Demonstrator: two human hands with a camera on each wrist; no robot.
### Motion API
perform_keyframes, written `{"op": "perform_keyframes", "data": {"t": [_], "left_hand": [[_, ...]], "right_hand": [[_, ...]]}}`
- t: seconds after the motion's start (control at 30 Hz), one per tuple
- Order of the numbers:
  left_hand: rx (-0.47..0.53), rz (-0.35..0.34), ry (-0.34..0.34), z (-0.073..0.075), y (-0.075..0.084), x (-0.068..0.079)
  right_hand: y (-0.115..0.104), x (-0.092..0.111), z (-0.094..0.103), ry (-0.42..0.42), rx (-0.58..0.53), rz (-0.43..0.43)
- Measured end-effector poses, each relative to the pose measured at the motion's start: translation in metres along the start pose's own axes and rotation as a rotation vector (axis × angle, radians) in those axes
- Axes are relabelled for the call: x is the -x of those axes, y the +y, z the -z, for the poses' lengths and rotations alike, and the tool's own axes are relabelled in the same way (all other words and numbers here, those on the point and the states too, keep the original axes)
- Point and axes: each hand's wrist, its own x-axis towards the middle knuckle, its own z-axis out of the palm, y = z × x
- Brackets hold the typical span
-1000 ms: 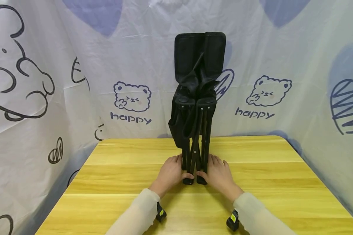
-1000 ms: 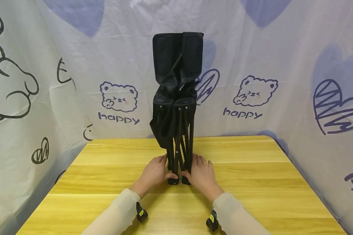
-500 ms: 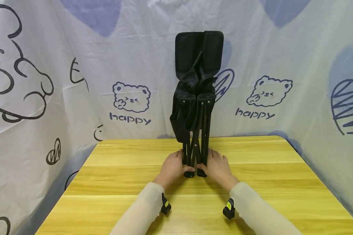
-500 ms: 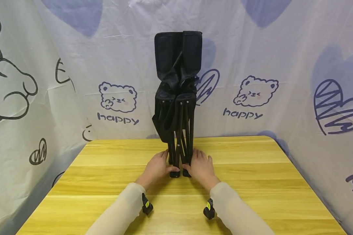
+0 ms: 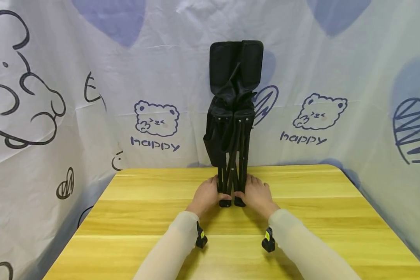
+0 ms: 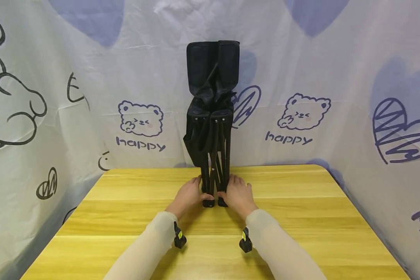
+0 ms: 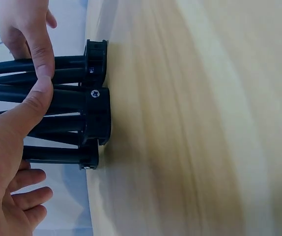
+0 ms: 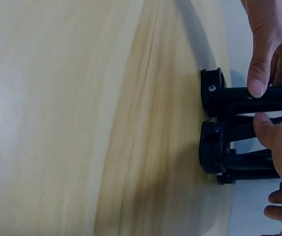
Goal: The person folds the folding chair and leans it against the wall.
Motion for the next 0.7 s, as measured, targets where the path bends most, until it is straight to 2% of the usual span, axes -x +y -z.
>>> {"op": "perform_keyframes", "data": {"t": [0.13,0.27,0.47,0.7], "left_hand": [[0.034,0.065,-0.027,-0.001,-0.004,-0.006],[0.045,0.118,-0.037,-0.003,-0.002,-0.012],[0.022,0.108,-0.023,-0.006,-0.003,-0.014],[-0.028,0.157,-0.082,0.001,-0.023,-0.005]], "right_hand": [[-0.001,-0.009,-0.005,-0.011,0.004,-0.004],[0.000,-0.014,-0.003,-0.003,0.038,-0.019],[0.000,-0.015,-0.002,-0.027,0.049,-0.046],[0.011,-0.007,0.008,-0.087,0.025,-0.003]]}}
